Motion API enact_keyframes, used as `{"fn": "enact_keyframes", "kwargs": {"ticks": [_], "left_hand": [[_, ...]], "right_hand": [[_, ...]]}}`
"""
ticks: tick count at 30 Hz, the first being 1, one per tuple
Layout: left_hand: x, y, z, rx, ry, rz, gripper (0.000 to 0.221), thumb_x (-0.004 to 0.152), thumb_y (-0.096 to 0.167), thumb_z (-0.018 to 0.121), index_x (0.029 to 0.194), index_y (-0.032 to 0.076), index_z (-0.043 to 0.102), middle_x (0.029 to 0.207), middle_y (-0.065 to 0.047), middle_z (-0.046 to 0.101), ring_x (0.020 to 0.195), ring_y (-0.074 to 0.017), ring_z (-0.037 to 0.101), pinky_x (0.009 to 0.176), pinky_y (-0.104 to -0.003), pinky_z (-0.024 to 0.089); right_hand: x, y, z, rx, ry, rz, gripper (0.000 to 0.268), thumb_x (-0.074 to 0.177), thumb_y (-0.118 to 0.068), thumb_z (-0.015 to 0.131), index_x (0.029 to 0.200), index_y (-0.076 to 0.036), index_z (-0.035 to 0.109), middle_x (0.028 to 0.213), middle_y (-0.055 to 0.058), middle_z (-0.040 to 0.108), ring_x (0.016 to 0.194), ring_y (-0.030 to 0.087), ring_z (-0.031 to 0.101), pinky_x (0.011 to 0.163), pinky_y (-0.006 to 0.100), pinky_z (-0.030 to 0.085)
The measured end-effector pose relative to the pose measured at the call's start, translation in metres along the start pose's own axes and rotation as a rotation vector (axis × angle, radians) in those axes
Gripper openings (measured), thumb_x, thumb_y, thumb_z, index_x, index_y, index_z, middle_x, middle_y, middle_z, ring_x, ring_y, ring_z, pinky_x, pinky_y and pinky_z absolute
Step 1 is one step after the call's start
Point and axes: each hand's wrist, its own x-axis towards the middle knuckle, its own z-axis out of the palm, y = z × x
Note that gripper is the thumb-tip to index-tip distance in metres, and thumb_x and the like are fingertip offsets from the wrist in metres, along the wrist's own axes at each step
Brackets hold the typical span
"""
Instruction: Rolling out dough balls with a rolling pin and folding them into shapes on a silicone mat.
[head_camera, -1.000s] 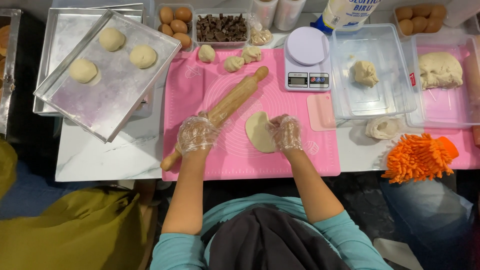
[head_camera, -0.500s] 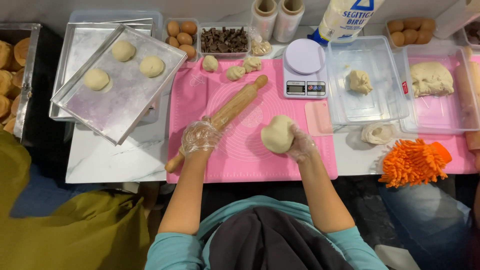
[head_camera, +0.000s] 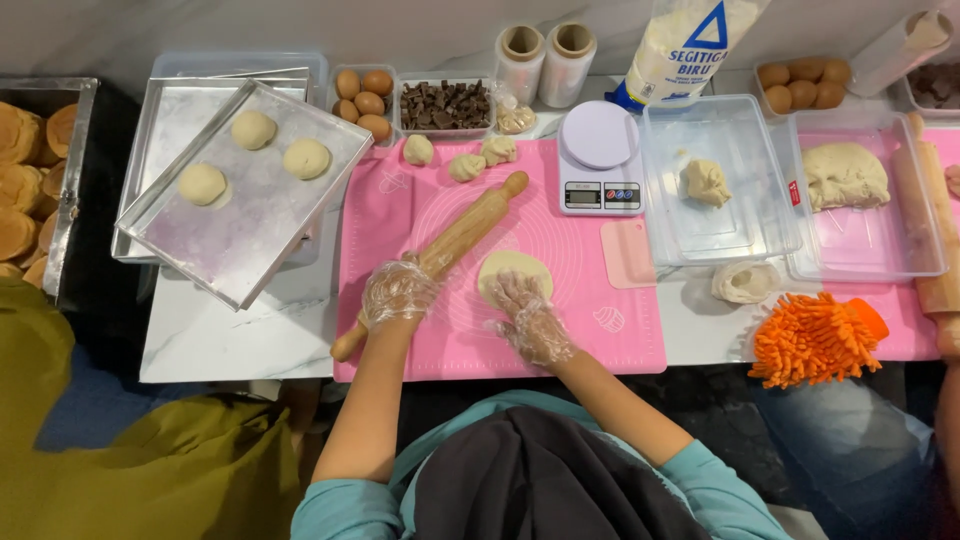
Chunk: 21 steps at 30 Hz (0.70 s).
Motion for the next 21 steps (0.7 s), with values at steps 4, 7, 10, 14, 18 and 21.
{"fn": "enact_keyframes", "kwargs": {"ticks": [4, 7, 10, 14, 18, 21], "left_hand": [[0.012, -0.011, 0.014, -0.024, 0.019, 0.005, 0.080, 0.092, 0.073, 0.049, 0.147, 0.016, 0.053, 0.132, -0.019, 0.065, 0.128, -0.0427, 0.059, 0.103, -0.060, 0.050], [0.004, -0.009, 0.016, 0.058, 0.013, 0.032, 0.075, 0.097, 0.065, 0.046, 0.153, 0.015, 0.045, 0.136, -0.019, 0.062, 0.131, -0.0424, 0.057, 0.105, -0.059, 0.049], [-0.008, -0.002, 0.006, 0.104, 0.014, 0.097, 0.071, 0.098, 0.059, 0.046, 0.154, 0.015, 0.041, 0.137, -0.019, 0.060, 0.132, -0.0419, 0.055, 0.106, -0.058, 0.049], [-0.010, 0.011, -0.020, 0.101, 0.038, 0.259, 0.070, 0.090, 0.059, 0.058, 0.145, 0.017, 0.049, 0.130, -0.017, 0.063, 0.124, -0.0399, 0.061, 0.100, -0.055, 0.052], [-0.009, 0.020, -0.028, 0.098, 0.017, 0.377, 0.069, 0.084, 0.059, 0.067, 0.137, 0.018, 0.055, 0.124, -0.016, 0.066, 0.118, -0.0383, 0.065, 0.096, -0.052, 0.055], [0.012, 0.026, -0.015, 0.088, 0.026, 0.496, 0.068, 0.077, 0.060, 0.077, 0.130, 0.019, 0.061, 0.119, -0.014, 0.068, 0.112, -0.0367, 0.068, 0.092, -0.050, 0.058]], "right_hand": [[-0.013, 0.014, -0.024, -0.064, 0.198, 0.072, 0.076, 0.101, -0.055, 0.050, 0.162, -0.016, 0.026, 0.170, 0.007, 0.019, 0.158, 0.028, 0.012, 0.125, 0.059, 0.002], [-0.018, 0.026, -0.043, -0.156, -0.197, 0.205, 0.087, 0.100, -0.066, 0.041, 0.166, -0.018, 0.011, 0.174, 0.003, 0.004, 0.160, 0.024, 0.002, 0.124, 0.065, -0.004], [-0.017, 0.039, -0.050, -0.107, -0.227, 0.183, 0.085, 0.099, -0.069, 0.040, 0.166, -0.023, 0.015, 0.174, -0.001, 0.012, 0.160, 0.018, 0.008, 0.126, 0.065, -0.002], [-0.018, 0.080, -0.011, 0.448, 0.576, 0.128, 0.068, 0.101, -0.041, 0.062, 0.160, -0.019, 0.037, 0.171, 0.010, 0.024, 0.155, 0.028, 0.026, 0.120, 0.063, 0.022], [-0.003, 0.112, -0.036, 0.377, 0.888, 0.037, 0.059, 0.109, -0.048, 0.044, 0.150, -0.007, 0.048, 0.166, 0.016, 0.032, 0.154, 0.030, 0.024, 0.126, 0.050, 0.014], [0.027, 0.130, -0.052, 0.068, 0.996, -0.194, 0.051, 0.104, -0.049, 0.058, 0.144, -0.018, 0.063, 0.162, 0.007, 0.043, 0.153, 0.026, 0.031, 0.123, 0.040, 0.022]]}}
